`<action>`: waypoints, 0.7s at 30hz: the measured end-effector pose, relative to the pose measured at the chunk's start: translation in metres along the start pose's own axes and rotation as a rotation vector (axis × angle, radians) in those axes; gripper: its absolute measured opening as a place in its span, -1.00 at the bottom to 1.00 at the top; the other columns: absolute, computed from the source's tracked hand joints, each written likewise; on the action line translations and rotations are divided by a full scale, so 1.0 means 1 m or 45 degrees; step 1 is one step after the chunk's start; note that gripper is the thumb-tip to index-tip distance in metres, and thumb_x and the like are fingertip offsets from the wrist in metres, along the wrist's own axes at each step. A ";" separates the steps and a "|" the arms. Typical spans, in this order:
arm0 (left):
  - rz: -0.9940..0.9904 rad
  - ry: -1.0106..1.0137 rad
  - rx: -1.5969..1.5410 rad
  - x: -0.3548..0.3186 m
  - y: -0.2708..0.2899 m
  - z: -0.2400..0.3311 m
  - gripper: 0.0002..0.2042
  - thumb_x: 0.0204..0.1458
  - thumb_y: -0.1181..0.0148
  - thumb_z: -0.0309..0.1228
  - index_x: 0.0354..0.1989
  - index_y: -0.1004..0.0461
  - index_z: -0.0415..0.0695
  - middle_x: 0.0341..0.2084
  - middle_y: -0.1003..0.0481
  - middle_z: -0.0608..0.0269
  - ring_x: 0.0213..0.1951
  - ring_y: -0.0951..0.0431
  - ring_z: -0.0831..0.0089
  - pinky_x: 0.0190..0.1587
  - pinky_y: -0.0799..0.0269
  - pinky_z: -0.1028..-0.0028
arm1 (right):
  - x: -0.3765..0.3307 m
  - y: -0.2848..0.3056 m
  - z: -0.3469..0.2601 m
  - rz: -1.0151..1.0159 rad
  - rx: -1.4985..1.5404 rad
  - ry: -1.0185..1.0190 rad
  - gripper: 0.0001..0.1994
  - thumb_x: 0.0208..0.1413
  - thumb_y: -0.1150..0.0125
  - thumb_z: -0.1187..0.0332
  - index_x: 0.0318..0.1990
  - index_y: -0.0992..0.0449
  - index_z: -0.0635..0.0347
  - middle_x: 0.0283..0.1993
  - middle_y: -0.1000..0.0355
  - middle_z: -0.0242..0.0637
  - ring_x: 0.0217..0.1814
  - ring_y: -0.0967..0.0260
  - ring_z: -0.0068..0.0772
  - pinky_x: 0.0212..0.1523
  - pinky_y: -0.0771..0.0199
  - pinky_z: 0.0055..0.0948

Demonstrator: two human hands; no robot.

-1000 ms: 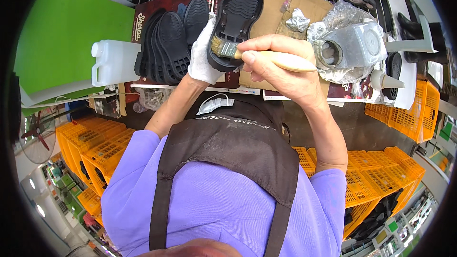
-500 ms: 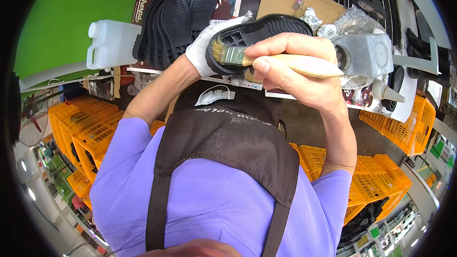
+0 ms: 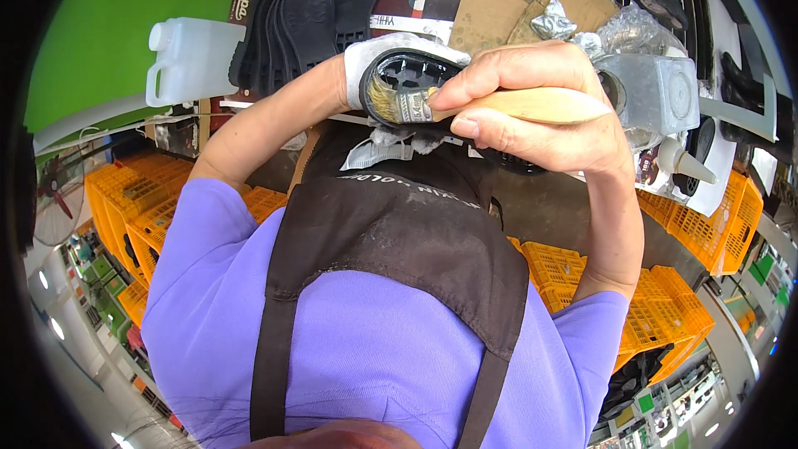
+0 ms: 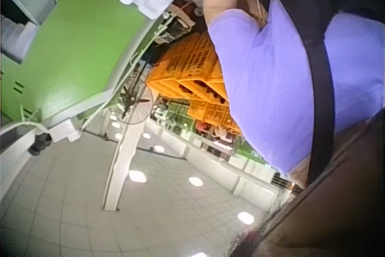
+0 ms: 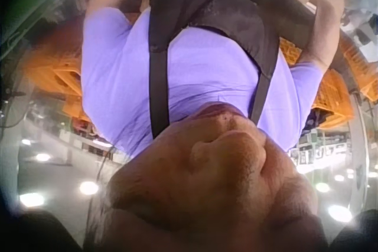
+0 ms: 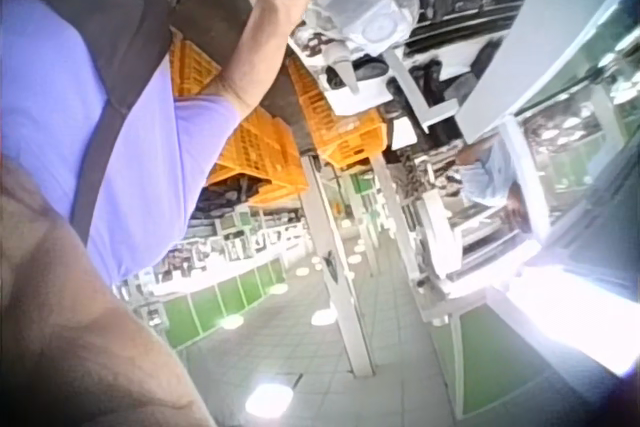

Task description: The person applies a dark adhesive to the bottom of black shoe soles using a brush. They repeatedly dip the brush into a container and spread the substance across the sole's surface and grooves, handling multiple soles one at a time.

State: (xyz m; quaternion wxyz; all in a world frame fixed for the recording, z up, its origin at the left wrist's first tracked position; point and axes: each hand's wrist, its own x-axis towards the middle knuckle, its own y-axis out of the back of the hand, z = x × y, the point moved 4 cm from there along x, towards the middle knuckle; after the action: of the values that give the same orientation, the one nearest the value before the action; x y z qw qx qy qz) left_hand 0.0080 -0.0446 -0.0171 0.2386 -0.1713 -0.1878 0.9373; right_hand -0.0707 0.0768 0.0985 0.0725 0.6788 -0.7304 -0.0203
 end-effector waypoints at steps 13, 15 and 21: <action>-0.152 -0.033 0.357 0.003 0.008 -0.010 -0.67 -0.05 -0.10 -0.59 -0.04 -0.39 -0.26 -0.23 -0.50 0.16 -0.26 -0.51 0.56 -0.21 -0.49 0.58 | 0.011 0.005 0.013 -0.421 -0.007 0.037 -0.86 -0.10 -0.21 0.56 -0.31 -0.55 0.34 -0.36 -0.49 -0.18 -0.29 -0.41 -0.36 -0.29 -0.38 -0.47; -0.147 0.148 0.044 0.004 0.006 -0.011 -0.69 0.01 -0.01 -0.57 -0.02 -0.37 -0.30 -0.18 -0.48 0.13 -0.22 -0.50 0.51 -0.16 -0.46 0.55 | 0.005 0.007 0.016 -0.417 -0.018 0.007 -0.86 -0.09 -0.20 0.56 -0.32 -0.55 0.34 -0.36 -0.49 -0.19 -0.30 -0.41 -0.37 -0.29 -0.38 -0.48; -0.187 0.142 -0.200 0.000 0.005 -0.017 -0.66 0.08 0.13 -0.56 0.06 -0.30 -0.24 -0.11 -0.45 0.08 -0.20 -0.51 0.48 -0.11 -0.45 0.55 | -0.020 0.014 0.024 -0.390 -0.081 -0.133 -0.86 -0.11 -0.20 0.58 -0.33 -0.56 0.32 -0.41 -0.47 -0.21 -0.34 -0.40 -0.39 -0.35 -0.36 -0.45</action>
State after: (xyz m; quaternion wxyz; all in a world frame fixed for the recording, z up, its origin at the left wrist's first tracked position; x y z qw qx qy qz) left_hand 0.0128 -0.0445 -0.0338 0.3025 -0.2270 -0.2590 0.8887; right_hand -0.0866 0.0966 0.0753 0.0518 0.7775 -0.6203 -0.0894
